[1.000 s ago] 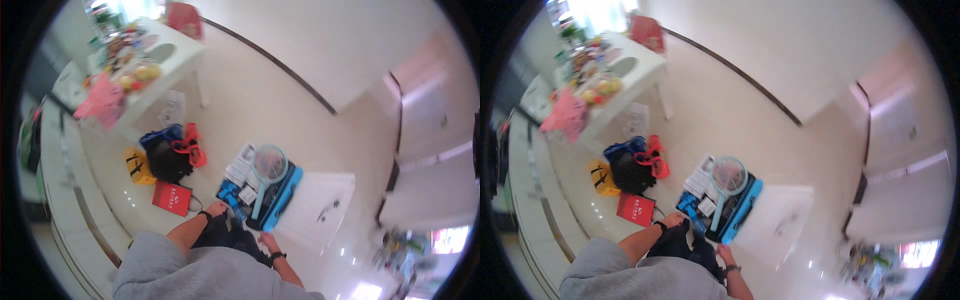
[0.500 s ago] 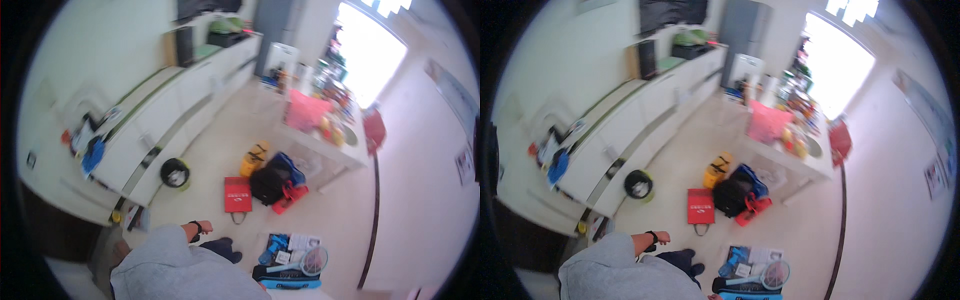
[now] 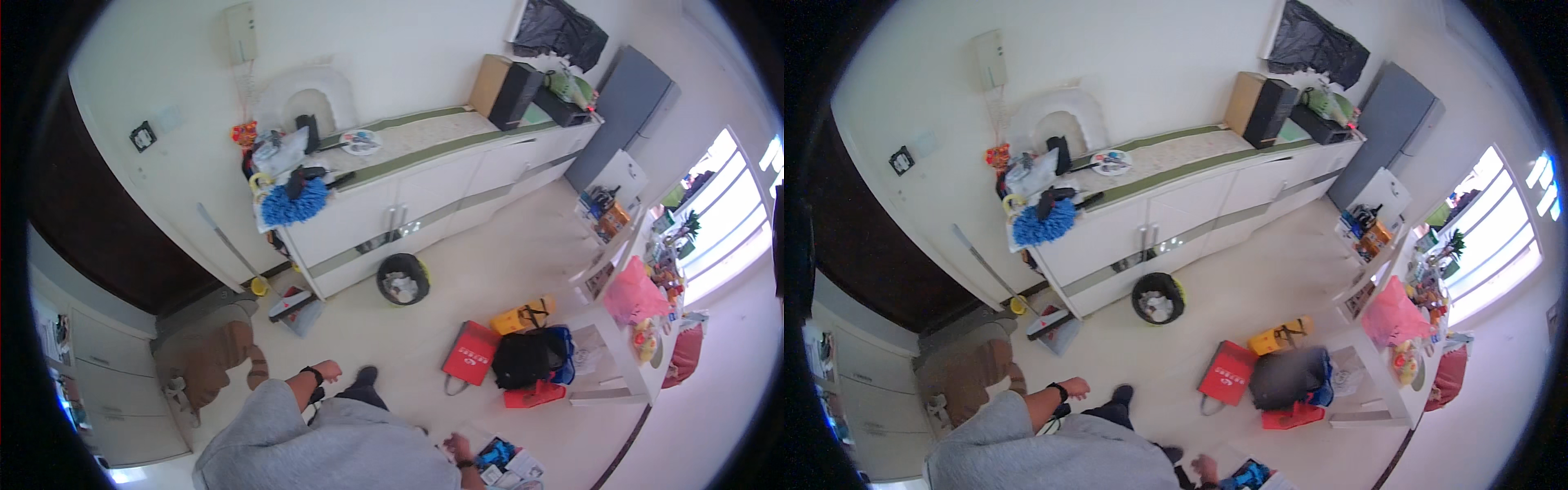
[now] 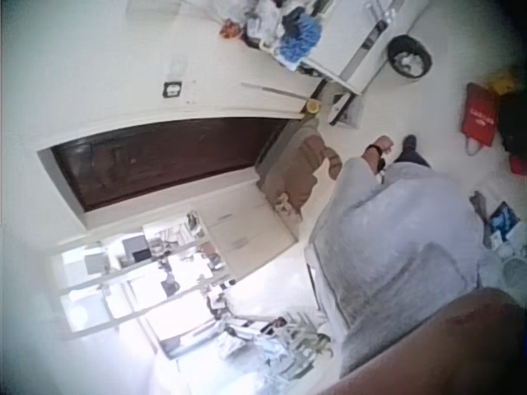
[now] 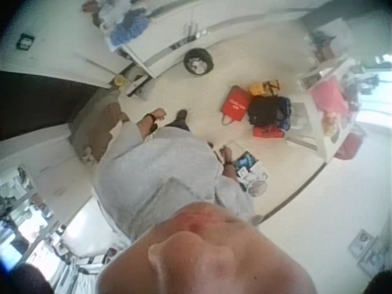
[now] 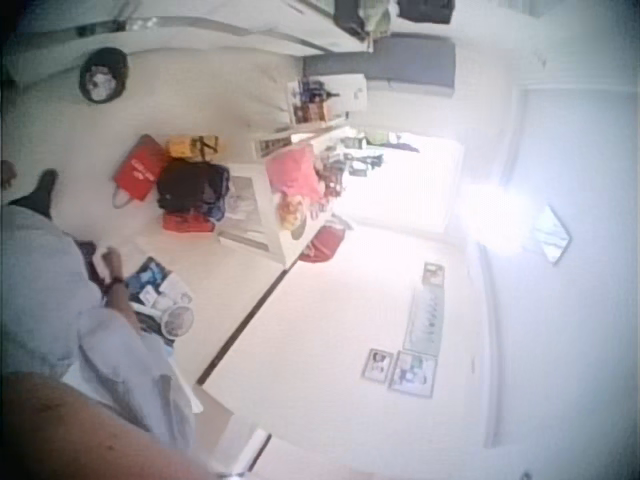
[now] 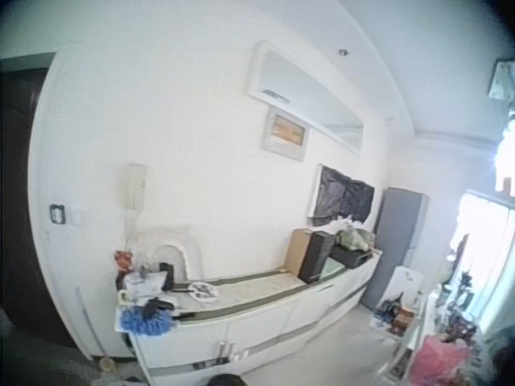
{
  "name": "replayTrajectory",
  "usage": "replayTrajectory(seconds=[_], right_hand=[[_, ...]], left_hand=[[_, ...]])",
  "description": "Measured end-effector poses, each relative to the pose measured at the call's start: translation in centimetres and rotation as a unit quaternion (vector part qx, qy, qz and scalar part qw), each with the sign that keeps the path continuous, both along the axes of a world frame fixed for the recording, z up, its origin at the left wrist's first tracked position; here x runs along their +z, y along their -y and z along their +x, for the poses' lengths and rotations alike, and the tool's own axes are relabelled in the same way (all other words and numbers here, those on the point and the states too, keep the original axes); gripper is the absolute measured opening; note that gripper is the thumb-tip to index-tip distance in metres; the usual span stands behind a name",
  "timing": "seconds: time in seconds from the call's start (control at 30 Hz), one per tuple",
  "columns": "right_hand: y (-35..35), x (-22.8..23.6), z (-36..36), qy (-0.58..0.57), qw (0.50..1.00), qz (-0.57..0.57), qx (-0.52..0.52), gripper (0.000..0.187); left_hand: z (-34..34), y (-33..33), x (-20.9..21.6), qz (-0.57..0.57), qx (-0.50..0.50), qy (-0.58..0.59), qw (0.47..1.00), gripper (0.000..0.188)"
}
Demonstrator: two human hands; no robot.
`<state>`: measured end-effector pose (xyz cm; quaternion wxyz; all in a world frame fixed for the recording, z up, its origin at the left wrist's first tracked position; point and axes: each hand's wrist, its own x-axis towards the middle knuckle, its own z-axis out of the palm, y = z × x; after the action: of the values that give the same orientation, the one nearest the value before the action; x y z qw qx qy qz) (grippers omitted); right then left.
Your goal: The person puts several items, including a pink object, a white box, a clear plastic case, a mosquito racket, a hand-held cleaning device, and a round manual, into a blue case one by one.
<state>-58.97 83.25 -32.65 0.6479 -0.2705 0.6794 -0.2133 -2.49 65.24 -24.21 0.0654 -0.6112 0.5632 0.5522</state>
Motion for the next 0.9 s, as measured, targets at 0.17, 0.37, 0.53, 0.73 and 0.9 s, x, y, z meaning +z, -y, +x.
replayTrajectory(seconds=[0.17,0.37,0.53,0.73,0.9], right_hand=[[17.6,6.2,8.5,-0.114,0.959,-0.135,0.223,0.026],[31.5,12.6,17.9,0.001,0.975,-0.084,0.205,0.019],[41.3,16.8,27.4,-0.019,0.970,-0.088,0.228,0.022],[53.5,18.9,39.1,0.155,0.933,-0.148,0.290,0.016],[61.3,26.2,48.2,0.283,0.876,-0.265,0.285,0.011]], left_hand=[[6.7,3.2,-0.6,-0.140,0.186,-0.142,0.962,0.014],[7.8,7.3,6.7,-0.137,0.389,-0.260,0.873,0.029],[11.3,10.5,11.0,-0.210,0.411,-0.231,0.856,0.028],[15.4,18.7,18.4,-0.353,0.510,-0.161,0.768,0.026],[17.2,28.0,24.5,-0.495,0.482,0.002,0.723,0.029]])
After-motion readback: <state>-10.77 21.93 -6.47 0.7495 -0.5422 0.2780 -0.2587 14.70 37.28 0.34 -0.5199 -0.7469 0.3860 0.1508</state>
